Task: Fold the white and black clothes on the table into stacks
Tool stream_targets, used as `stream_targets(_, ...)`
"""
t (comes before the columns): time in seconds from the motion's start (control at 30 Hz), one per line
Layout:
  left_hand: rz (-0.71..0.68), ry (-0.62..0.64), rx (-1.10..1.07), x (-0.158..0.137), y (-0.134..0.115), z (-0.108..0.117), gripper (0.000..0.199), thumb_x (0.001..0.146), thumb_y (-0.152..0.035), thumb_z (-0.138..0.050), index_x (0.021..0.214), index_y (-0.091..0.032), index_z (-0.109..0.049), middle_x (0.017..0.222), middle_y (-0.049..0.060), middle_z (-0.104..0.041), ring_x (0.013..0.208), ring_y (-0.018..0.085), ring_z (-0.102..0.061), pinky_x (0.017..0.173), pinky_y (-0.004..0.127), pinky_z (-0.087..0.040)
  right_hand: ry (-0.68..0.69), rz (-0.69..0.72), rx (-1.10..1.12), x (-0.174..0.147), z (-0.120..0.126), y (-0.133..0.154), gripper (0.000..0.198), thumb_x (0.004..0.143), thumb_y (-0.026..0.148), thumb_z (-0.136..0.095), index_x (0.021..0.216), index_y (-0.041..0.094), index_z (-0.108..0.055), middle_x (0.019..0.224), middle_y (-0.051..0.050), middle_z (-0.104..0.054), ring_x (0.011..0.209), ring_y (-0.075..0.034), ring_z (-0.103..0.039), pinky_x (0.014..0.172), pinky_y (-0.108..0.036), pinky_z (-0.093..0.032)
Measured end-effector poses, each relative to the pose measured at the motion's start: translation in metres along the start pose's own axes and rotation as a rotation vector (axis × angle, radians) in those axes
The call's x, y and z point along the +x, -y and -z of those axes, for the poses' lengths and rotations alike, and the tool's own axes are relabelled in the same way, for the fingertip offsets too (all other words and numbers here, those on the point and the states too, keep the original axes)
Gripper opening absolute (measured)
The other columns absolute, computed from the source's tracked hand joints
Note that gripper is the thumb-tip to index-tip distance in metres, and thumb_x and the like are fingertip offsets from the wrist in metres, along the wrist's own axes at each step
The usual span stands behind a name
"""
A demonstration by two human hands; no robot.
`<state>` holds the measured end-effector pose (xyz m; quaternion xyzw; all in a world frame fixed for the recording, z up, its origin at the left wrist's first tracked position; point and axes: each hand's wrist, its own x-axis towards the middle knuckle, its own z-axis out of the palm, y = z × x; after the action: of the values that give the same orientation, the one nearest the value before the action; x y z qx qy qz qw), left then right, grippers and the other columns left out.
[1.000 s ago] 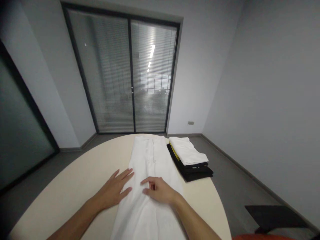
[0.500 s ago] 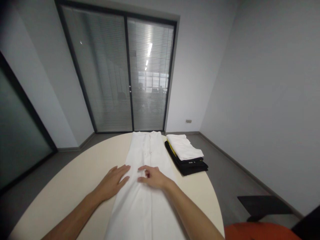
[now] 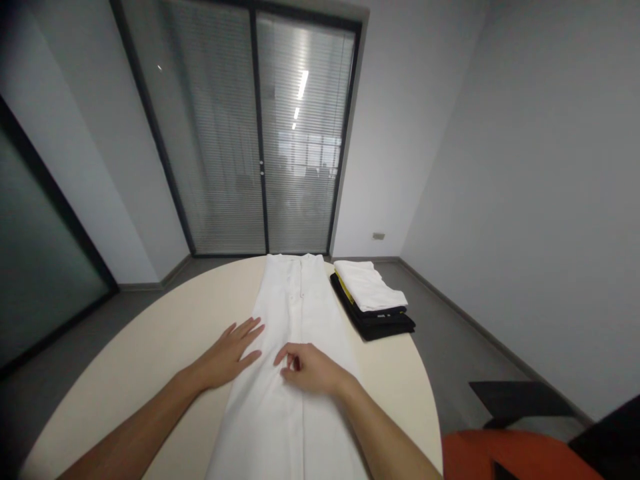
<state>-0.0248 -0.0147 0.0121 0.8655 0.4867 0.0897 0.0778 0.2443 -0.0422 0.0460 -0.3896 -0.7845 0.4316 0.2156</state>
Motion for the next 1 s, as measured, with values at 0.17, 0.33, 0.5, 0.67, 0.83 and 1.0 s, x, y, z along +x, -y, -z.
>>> stream_targets(0.17,-0.002,0.019,0.011,0.000,-0.001,0.001,0.068,0.099,-0.065,-0.025,0.155,-0.026,-0.030,0.164,0.006,-0.020,0.151,0.025,-0.017,0.122,0.052,-0.014,0.104,-0.057,0.079,-0.009,0.016,0.003,0.021,0.079,0.015,-0.061,0.099,0.017,-0.069,0.060,0.008,-0.043,0.055,-0.007,-0.038,0.052,-0.019,-0.029)
stream_targets(0.33,-0.005,0.058,0.026,-0.001,-0.006,0.008,0.073,0.096,-0.068,-0.027,0.156,-0.026,-0.027,0.165,0.007,-0.016,0.152,0.027,-0.012,0.122,0.053,-0.011,0.125,-0.041,0.023,-0.014,0.019,0.007,0.033,0.079,0.033,-0.073,0.109,0.019,-0.069,0.068,0.006,-0.054,0.062,-0.008,-0.047,0.059,-0.019,-0.037)
stream_targets(0.5,-0.018,0.086,0.018,-0.002,-0.008,0.011,0.075,0.096,-0.070,-0.027,0.157,-0.027,-0.024,0.165,0.008,-0.012,0.152,0.028,-0.009,0.122,0.055,-0.010,0.282,-0.082,0.083,-0.014,0.019,0.006,0.042,0.073,0.040,-0.080,0.107,0.017,-0.072,0.065,0.006,-0.056,0.060,-0.008,-0.049,0.057,-0.018,-0.036)
stream_targets(0.67,-0.013,0.093,0.010,-0.001,-0.007,0.010,0.075,0.096,-0.069,-0.029,0.157,-0.026,-0.024,0.165,0.008,-0.012,0.152,0.029,-0.009,0.122,0.055,-0.010,0.503,-0.160,0.276,-0.017,0.020,0.009,0.046,0.082,0.048,-0.071,0.114,0.015,-0.068,0.072,0.001,-0.065,0.059,-0.008,-0.054,0.057,-0.018,-0.037)
stream_targets(0.83,-0.025,0.078,0.013,-0.001,-0.006,0.008,0.076,0.095,-0.070,-0.032,0.157,-0.027,-0.024,0.165,0.008,-0.012,0.152,0.030,-0.007,0.122,0.057,-0.009,0.359,-0.077,0.102,-0.018,0.016,0.014,0.052,0.068,0.045,-0.084,0.112,0.021,-0.070,0.080,0.003,-0.068,0.063,-0.008,-0.051,0.060,-0.018,-0.039)
stream_targets(1.0,-0.020,0.095,0.014,-0.001,-0.007,0.009,0.079,0.093,-0.072,-0.031,0.157,-0.027,-0.024,0.165,0.008,-0.011,0.152,0.030,-0.007,0.122,0.056,-0.009,0.210,0.009,-0.138,-0.018,0.018,0.019,0.052,0.070,0.041,-0.083,0.118,0.025,-0.070,0.092,0.001,-0.067,0.064,-0.008,-0.052,0.061,-0.019,-0.039)
